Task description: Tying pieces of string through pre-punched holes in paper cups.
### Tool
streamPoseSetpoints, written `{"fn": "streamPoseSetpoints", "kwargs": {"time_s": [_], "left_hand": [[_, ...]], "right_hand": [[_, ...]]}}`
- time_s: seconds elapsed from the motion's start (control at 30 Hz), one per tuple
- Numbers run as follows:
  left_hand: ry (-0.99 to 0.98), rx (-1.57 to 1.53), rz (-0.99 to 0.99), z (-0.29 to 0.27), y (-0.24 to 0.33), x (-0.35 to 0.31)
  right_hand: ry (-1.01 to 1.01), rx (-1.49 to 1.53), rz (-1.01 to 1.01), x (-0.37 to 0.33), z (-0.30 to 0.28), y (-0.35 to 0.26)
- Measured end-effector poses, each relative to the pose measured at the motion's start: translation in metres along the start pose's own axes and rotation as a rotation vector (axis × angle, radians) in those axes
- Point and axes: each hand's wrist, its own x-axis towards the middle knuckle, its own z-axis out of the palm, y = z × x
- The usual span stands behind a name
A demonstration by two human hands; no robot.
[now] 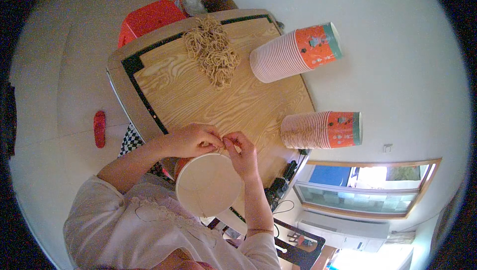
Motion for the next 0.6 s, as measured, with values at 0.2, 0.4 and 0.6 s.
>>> {"fn": "streamPoseSetpoints", "kwargs": {"time_s": [0.2,0.4,0.6], "left_hand": [[-0.001,0.041,0.006,0.004,-0.003,0.007],[-0.021,0.074,-0.022,0.002,-0.004,0.006],[-0.071,-0.012,-0.089,-0.001,-0.001,0.007]], "right_hand": [[0.056,0.033,0.038,0.002,-0.002,-0.002],[0.056,0.003,0.052,-0.005,-0.004,-0.005],[0.077,0.062,0.036,-0.006,-0.003,-0.003]]}}
